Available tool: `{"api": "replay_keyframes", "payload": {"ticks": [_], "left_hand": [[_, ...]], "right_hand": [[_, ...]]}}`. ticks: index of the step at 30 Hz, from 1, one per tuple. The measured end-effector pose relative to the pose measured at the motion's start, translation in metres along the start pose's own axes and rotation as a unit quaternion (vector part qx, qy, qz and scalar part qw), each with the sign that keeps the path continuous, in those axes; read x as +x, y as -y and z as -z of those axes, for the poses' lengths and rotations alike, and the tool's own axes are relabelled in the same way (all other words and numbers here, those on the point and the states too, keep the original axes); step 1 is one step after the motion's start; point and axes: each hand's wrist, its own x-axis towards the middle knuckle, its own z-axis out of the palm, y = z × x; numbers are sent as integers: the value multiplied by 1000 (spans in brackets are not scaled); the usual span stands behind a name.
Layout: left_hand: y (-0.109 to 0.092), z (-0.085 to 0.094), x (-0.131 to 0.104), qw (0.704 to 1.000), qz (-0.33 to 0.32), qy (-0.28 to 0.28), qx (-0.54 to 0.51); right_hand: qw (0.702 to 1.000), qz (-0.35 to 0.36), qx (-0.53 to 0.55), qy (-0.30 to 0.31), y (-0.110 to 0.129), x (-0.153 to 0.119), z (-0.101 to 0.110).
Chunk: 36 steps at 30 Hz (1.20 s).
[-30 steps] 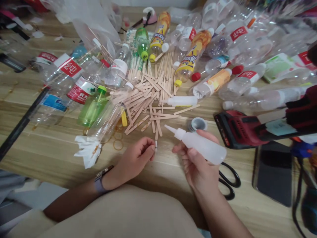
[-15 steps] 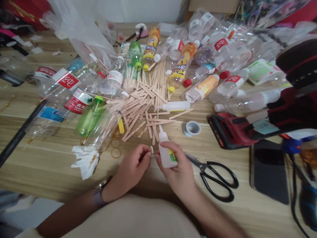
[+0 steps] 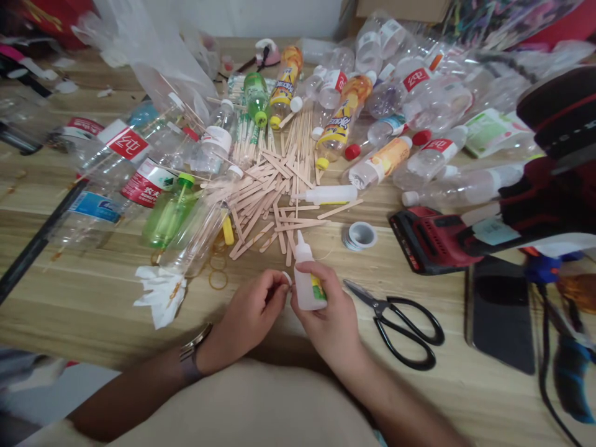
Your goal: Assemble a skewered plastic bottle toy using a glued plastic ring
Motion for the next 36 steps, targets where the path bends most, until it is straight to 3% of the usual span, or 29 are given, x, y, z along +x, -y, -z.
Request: {"api": "replay_keyframes", "payload": {"ticks": [11,15,20,32,36], "left_hand": [[-3,2,-4,1000,-2,12,-8],[-4,3,-3,999,13,12,-29],[-2,2,-3,998,14,12,-52],[0,1,-4,999,6,7,-54],[-1,2,-4,998,9,0,-59]], "right_hand": [[999,16,44,-4,-3,0,-3],[997,-27,76,-18,1,1,-3],[983,-97,156,15,5,3,-1],[978,-103,176,48,0,1,-4],[962,-122,237,57,2,6,-3]]}}
